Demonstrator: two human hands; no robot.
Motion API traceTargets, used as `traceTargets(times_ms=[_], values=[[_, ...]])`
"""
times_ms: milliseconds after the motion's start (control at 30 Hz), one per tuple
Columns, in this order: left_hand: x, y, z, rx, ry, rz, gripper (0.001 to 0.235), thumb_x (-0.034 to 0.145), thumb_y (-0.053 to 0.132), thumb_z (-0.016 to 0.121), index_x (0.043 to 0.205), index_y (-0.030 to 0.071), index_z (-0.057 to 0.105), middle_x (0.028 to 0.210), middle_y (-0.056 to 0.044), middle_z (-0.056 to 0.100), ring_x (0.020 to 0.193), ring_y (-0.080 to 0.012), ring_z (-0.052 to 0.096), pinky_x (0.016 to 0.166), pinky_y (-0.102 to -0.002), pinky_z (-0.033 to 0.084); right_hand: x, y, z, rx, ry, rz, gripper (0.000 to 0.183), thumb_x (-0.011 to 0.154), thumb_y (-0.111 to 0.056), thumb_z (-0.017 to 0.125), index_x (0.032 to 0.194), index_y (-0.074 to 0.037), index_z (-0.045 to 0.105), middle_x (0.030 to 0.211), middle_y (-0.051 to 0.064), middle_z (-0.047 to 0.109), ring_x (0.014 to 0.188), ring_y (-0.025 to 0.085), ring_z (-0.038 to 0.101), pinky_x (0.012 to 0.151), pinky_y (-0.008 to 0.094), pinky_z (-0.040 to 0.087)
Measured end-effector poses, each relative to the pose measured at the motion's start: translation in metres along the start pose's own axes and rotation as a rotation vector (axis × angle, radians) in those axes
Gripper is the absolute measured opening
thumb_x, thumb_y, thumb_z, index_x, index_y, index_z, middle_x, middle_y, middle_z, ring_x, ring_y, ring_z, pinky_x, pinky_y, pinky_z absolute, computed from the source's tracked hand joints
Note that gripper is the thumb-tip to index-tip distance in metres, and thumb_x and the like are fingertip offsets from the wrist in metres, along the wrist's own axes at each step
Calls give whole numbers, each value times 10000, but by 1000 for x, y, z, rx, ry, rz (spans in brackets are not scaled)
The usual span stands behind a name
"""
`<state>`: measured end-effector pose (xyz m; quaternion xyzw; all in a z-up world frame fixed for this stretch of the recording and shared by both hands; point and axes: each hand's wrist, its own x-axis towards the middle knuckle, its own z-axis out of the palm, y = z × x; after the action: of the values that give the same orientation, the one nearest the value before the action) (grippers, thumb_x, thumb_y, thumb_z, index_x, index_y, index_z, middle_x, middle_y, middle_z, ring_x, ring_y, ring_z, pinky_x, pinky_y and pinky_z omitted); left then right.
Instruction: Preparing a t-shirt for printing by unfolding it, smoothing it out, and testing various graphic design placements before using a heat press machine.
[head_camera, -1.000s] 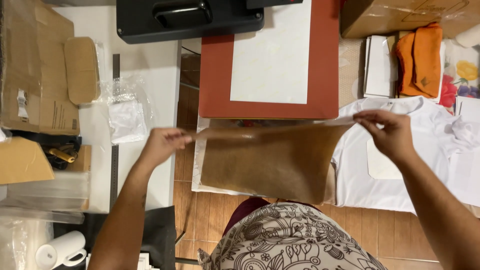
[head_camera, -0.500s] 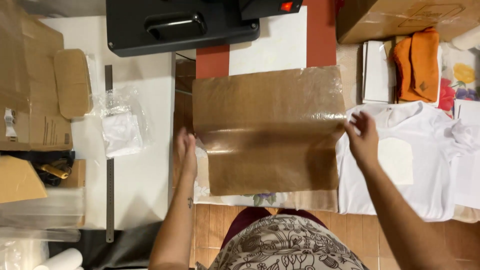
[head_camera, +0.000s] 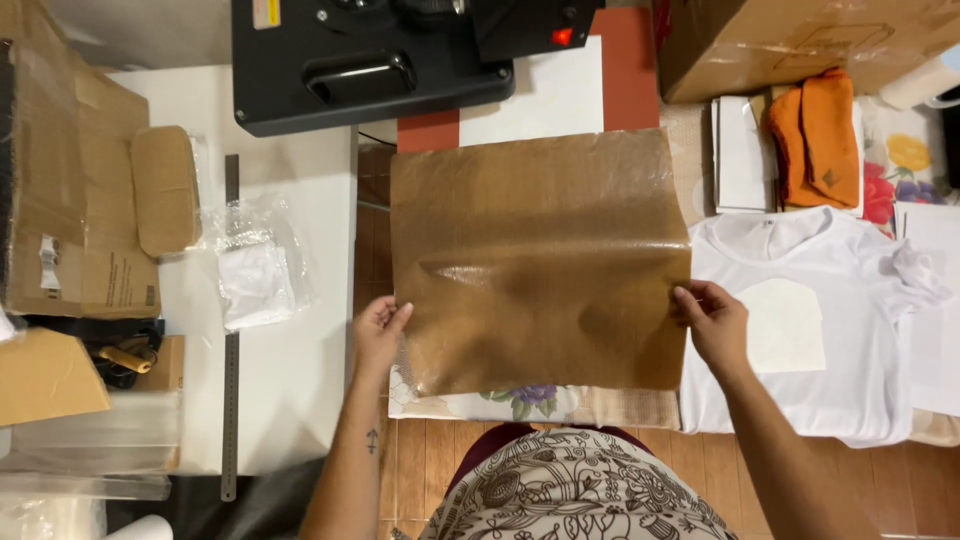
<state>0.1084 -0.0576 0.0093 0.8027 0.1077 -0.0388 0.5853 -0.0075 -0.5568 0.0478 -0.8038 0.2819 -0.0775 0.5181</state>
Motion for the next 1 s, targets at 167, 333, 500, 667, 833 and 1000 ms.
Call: traceTargets(times_ms=[167,333,500,667,833,1000], values=[[84,55,2,12,87,124,335,877,218,838,1138,51,712,887,-50,641,842,-133,578,807,-296,500,82,-36,4,-143,47,-193,206,1006,-221,805,1110,-53,749,852,135,716,605,246,685,505,309,495],[158,64,25,123,129,-36,361,906,347,802,1177,146,674,793,13,725,662,-102,666,574,-273,572,135,-95,33,-43,65,-97,345,989,-238,799,1166,34,683,810,138,711,649,217,717,549,306,598],[101,46,15,111,83,-101,535,888,435,814,1254,99,619,966,-112,722,831,-223,699,577,-334,585,86,-71,17,-352,41,-152,439,962,-369,815,1229,-36,716,906,209,733,843,397,720,700,454,557],[43,76,1,42,-48,-213,395,854,191,825,1173,42,648,816,-101,710,631,-193,656,451,-289,557,45,-60,9,-128,38,-64,401,920,-100,794,1270,30,648,919,239,716,755,329,720,651,388,575],[79,60,3,245,56,-15,227,874,155,793,1077,139,692,772,-19,718,654,-129,634,579,-264,529,45,-51,19,-39,136,-80,378,903,-91,832,1222,16,659,900,226,713,731,254,684,616,356,569],[96,65,14,443,73,113,240,863,165,797,1073,149,683,752,-28,719,713,-206,674,692,-336,541,51,-48,30,-67,219,-94,354,892,-119,852,1178,-12,671,855,167,717,703,237,686,608,341,565]])
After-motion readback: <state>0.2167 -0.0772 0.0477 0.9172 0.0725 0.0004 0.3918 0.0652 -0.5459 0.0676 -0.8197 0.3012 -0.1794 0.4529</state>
